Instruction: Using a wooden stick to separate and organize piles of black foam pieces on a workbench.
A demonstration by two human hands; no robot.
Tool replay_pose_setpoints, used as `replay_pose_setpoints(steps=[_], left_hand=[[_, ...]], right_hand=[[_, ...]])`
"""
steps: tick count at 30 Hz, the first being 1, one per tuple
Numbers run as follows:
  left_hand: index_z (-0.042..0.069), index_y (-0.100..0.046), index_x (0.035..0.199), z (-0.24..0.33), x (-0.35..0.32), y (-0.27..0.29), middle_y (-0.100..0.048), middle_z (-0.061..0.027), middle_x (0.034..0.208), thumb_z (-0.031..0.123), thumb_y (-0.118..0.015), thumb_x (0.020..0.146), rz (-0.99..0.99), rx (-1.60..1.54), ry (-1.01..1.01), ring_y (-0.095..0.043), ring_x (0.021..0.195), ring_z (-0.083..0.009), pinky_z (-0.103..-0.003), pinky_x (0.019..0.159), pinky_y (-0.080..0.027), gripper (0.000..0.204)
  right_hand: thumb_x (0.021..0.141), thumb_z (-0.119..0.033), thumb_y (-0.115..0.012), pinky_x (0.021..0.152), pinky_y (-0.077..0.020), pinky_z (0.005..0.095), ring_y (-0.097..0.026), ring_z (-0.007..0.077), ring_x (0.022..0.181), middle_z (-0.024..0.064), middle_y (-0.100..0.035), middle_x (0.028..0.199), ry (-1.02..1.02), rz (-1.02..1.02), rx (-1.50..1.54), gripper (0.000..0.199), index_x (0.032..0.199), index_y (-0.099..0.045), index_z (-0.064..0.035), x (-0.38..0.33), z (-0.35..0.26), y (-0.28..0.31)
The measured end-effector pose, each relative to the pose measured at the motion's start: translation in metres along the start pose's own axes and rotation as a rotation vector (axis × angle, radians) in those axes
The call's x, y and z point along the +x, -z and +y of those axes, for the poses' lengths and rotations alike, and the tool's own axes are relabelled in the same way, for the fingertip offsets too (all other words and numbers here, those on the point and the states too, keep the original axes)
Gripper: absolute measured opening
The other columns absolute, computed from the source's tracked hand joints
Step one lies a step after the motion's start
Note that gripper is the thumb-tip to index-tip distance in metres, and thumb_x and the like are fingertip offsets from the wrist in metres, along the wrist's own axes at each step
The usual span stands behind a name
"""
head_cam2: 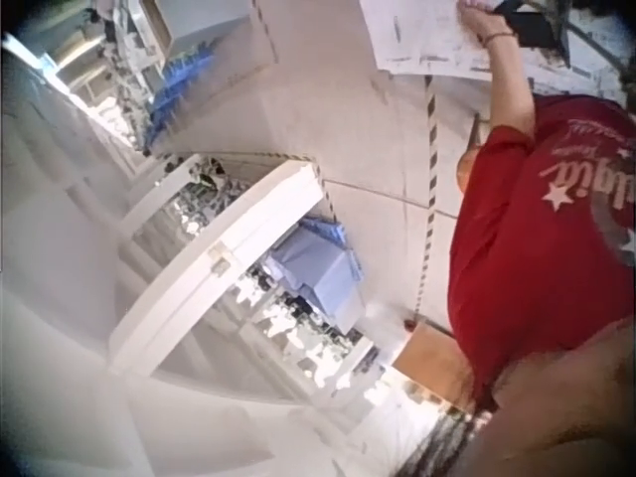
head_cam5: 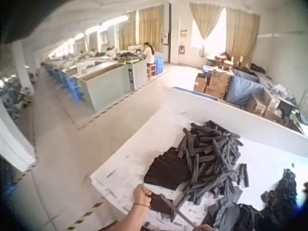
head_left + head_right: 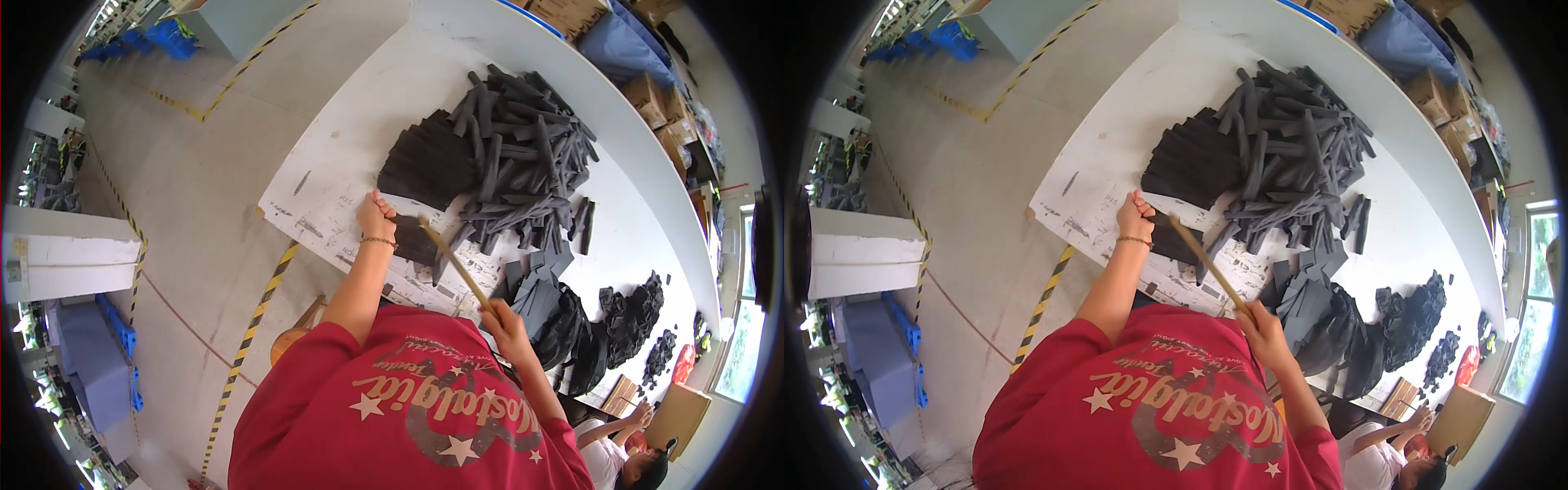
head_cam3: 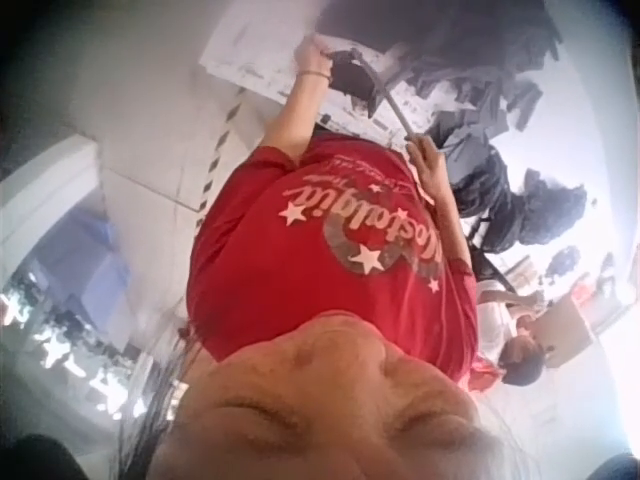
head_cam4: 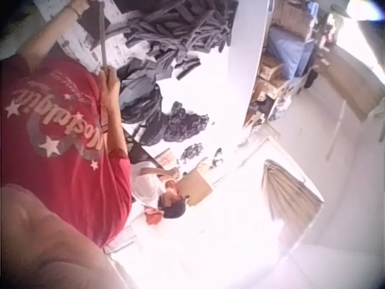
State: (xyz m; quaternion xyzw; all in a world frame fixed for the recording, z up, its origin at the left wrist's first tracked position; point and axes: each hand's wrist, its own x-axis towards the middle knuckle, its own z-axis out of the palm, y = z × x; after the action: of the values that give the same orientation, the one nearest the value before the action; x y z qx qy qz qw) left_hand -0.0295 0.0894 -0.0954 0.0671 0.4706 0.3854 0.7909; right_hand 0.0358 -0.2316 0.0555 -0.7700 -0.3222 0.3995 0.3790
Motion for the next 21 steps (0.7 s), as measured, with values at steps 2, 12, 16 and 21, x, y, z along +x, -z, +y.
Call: replay_pose_setpoints(steps=[2,12,16,21], left_hand=[[0.010,-0.056,0.086,-0.021,-0.001,-0.001,-0.040,0.0054,0.057,0.021,-0.051,0.096,0.151,-0.107,0.126,-0.034,0.045,-0.0056,-0.022,0.042,-0.028,0.016],[0.002,-0.060,0.097,-0.023,-0.055,-0.025,-0.066,-0.0078,0.086,0.030,-0.062,0.090,-0.534,0.795,-0.529,-0.061,0.063,-0.0154,-0.029,0.058,-0.049,0.029],[-0.001,-0.057,0.093,-0.017,-0.094,-0.035,-0.065,-0.0078,0.072,0.027,-0.055,0.095,-1.192,1.407,0.008,-0.060,0.056,-0.0153,-0.029,0.061,-0.051,0.029],[0.004,-0.048,0.070,-0.061,-0.141,0.016,-0.047,-0.0023,0.053,0.029,-0.040,0.099,-1.028,0.925,0.117,-0.048,0.043,-0.0117,-0.028,0.045,-0.041,0.039]], right_hand=[[0.085,-0.013,-0.069,0.050,-0.0355,0.0243,-0.042,0.0056,0.057,0.0011,-0.050,0.062,0.014,0.101,0.072,0.038,0.116,-0.051,-0.0006,0.031,0.004,-0.022],[0.090,-0.017,-0.065,0.052,-0.0328,0.0209,-0.041,0.0025,0.060,-0.0070,-0.052,0.065,0.008,0.263,0.586,0.018,0.090,-0.067,0.0012,0.144,-0.035,-0.017],[0.089,-0.019,-0.067,0.052,-0.0345,0.0228,-0.042,0.0037,0.061,-0.0049,-0.054,0.064,0.202,0.293,0.312,0.023,0.080,-0.066,0.0017,0.158,-0.021,-0.010],[0.092,-0.026,-0.062,0.061,-0.0419,0.0227,-0.053,0.0081,0.066,-0.0007,-0.059,0.067,0.195,0.891,0.064,0.031,0.079,-0.063,0.0020,0.183,-0.034,0.058]])
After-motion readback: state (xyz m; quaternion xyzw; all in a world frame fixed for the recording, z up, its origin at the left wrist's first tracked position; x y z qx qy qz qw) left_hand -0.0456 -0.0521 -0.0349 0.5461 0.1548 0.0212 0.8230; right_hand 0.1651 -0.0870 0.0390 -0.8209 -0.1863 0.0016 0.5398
